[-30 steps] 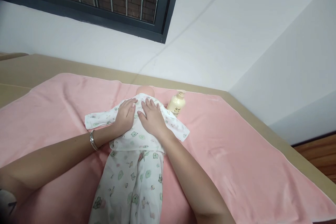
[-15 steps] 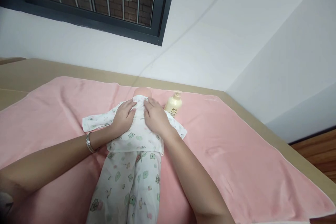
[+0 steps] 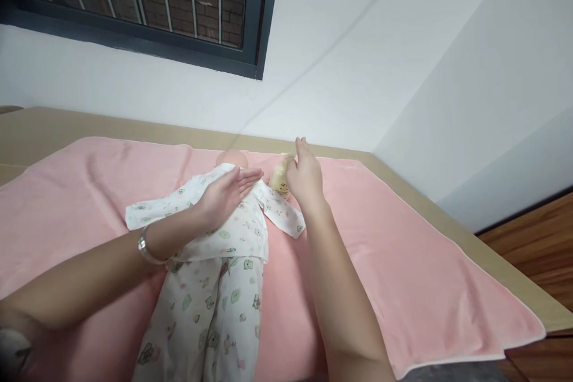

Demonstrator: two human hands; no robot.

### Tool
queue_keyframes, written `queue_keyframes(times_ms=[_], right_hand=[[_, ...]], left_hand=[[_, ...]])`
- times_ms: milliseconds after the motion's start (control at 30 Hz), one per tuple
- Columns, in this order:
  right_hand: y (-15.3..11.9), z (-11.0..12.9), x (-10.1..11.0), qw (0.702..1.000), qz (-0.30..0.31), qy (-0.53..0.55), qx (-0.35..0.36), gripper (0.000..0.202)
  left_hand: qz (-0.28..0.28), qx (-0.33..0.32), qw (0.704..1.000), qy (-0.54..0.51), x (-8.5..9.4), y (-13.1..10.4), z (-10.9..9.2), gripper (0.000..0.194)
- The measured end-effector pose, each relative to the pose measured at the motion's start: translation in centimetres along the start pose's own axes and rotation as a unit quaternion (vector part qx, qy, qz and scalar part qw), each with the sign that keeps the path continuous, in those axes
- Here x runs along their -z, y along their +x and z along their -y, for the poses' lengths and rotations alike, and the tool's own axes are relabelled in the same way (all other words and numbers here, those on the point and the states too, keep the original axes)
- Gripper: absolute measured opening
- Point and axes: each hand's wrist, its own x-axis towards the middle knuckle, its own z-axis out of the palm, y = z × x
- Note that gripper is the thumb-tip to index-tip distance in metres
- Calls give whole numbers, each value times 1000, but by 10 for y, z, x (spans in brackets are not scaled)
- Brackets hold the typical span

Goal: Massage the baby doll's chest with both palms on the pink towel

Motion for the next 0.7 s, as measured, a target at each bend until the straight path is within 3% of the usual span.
queue_keyframes(times_ms=[100,200,300,533,700], right_hand=[[4,-9,-8,998,36,-34,26,63],[5,-14,-16,991,75,-94,57,65],[3,-14,-22,974,112,-182,82,66],[-4,-3,-28,958,101,-254,87,58],[-4,-10,-28,961,60,-263,52,59]], left_hand=[[-21,117,972,-202,-8,38,-7,75],[-41,139,943,-299,-9,70,-9,82],[-33,154,928,-338,-11,85,-9,85],[-17,160,935,-316,-20,91,-9,84],[15,149,963,-224,-12,60,-8,91]])
